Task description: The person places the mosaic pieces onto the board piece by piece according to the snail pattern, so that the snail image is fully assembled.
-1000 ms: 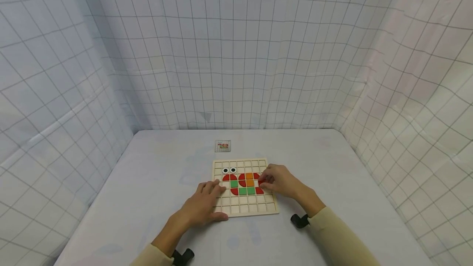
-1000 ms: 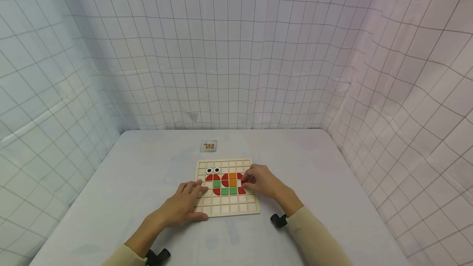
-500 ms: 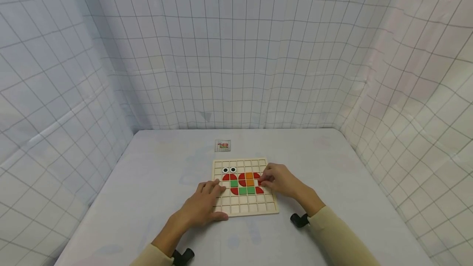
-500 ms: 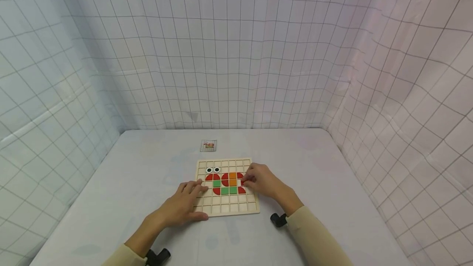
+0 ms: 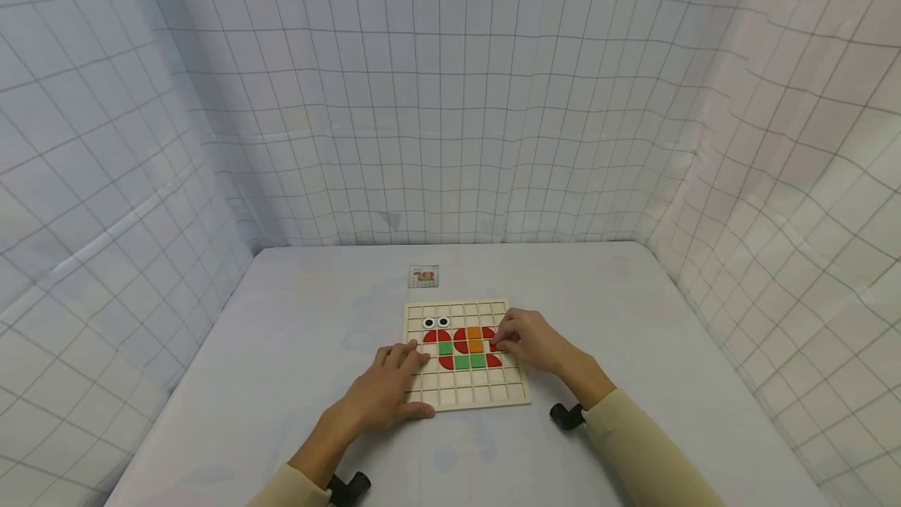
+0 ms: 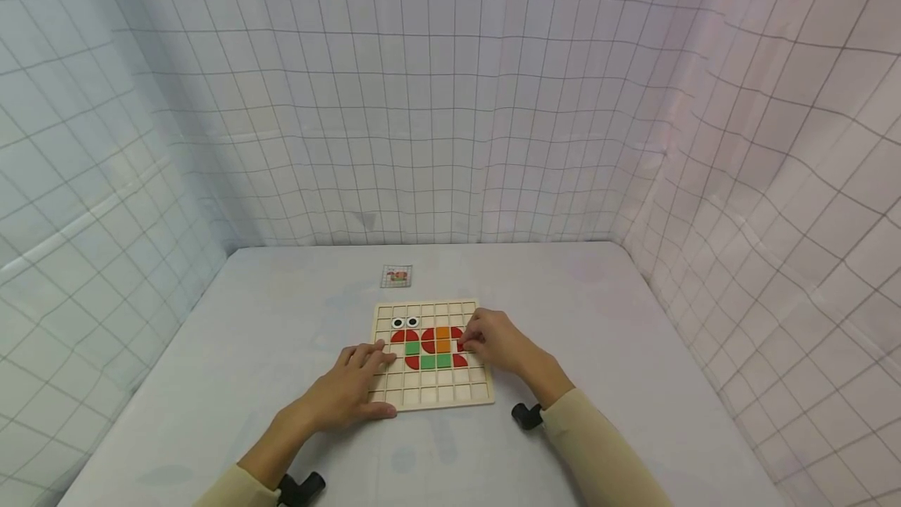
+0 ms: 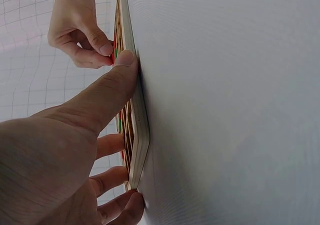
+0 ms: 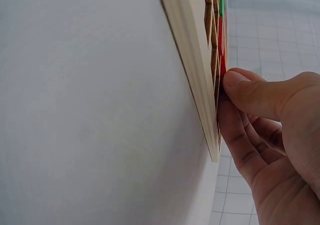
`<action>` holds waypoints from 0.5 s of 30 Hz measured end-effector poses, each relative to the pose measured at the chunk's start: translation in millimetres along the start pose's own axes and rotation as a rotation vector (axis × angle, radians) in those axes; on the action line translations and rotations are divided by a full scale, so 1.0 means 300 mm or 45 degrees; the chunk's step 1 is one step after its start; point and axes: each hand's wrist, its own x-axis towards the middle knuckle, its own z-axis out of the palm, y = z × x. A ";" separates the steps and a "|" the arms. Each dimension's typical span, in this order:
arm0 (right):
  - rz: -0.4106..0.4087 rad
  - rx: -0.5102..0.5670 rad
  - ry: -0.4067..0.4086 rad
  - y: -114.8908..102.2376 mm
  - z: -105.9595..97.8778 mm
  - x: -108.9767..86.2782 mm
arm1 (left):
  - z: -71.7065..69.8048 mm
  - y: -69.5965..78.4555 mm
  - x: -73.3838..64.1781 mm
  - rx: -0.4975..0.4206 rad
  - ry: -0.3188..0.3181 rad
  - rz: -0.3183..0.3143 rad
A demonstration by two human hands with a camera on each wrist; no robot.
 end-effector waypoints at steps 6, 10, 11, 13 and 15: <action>-0.019 -0.003 -0.005 -0.002 0.000 0.009 | -0.003 0.000 -0.002 -0.015 0.002 0.001; -0.035 0.003 -0.007 -0.005 0.001 0.017 | -0.003 -0.001 -0.003 -0.025 0.006 0.011; -0.039 0.002 -0.006 -0.007 0.002 0.019 | -0.004 -0.002 -0.003 -0.027 0.005 0.012; -0.038 0.004 -0.007 -0.010 0.005 0.023 | -0.004 -0.002 -0.003 -0.026 0.004 0.014; -0.036 0.010 -0.009 -0.015 0.007 0.028 | -0.003 -0.002 -0.003 -0.024 0.001 0.011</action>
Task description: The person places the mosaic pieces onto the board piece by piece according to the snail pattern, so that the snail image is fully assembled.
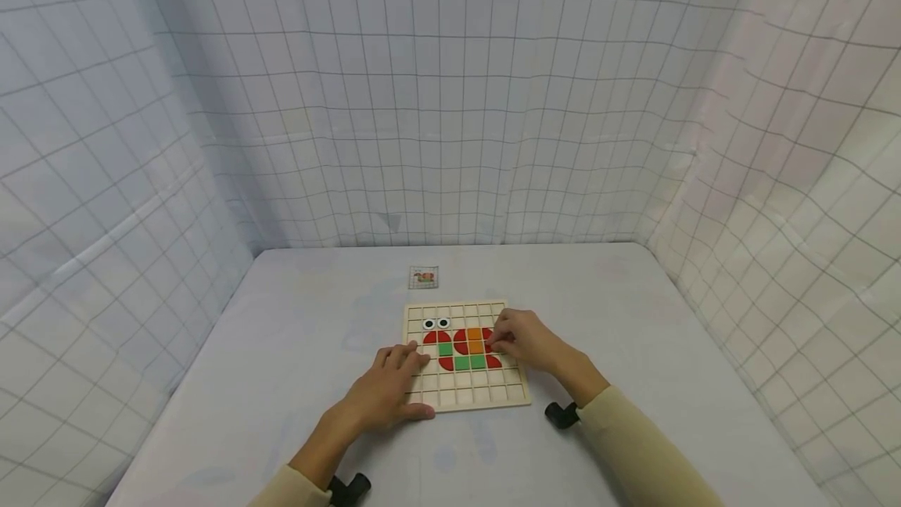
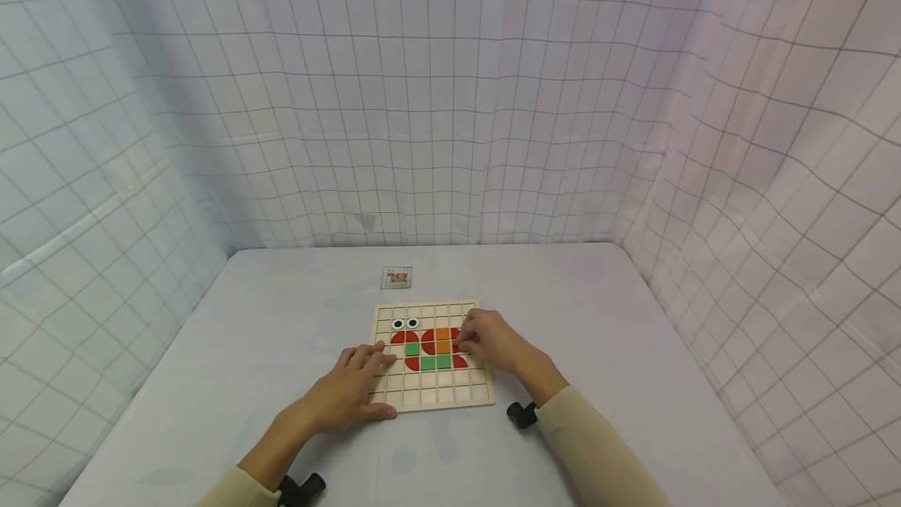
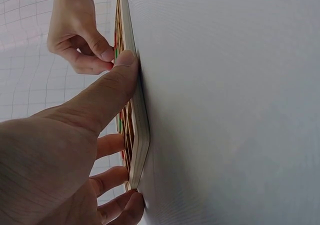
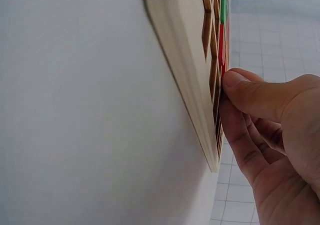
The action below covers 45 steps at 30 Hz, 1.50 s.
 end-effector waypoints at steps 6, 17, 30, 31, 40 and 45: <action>0.016 -0.011 0.001 -0.007 0.005 0.004 | 0.003 0.001 0.000 0.002 -0.002 -0.002; -0.016 -0.015 0.011 -0.005 0.015 0.016 | -0.003 -0.012 -0.002 0.021 0.006 0.002; 0.019 0.054 0.121 0.003 -0.003 -0.036 | -0.009 -0.015 0.003 0.036 0.011 -0.032; 0.018 0.054 0.141 0.005 -0.007 -0.043 | -0.011 -0.014 0.003 0.035 0.009 -0.035; 0.061 0.034 0.270 0.029 -0.053 -0.131 | -0.014 -0.027 0.004 -0.031 0.016 -0.063; 0.097 -0.003 0.347 0.056 -0.081 -0.185 | -0.017 -0.053 0.011 -0.040 0.051 -0.050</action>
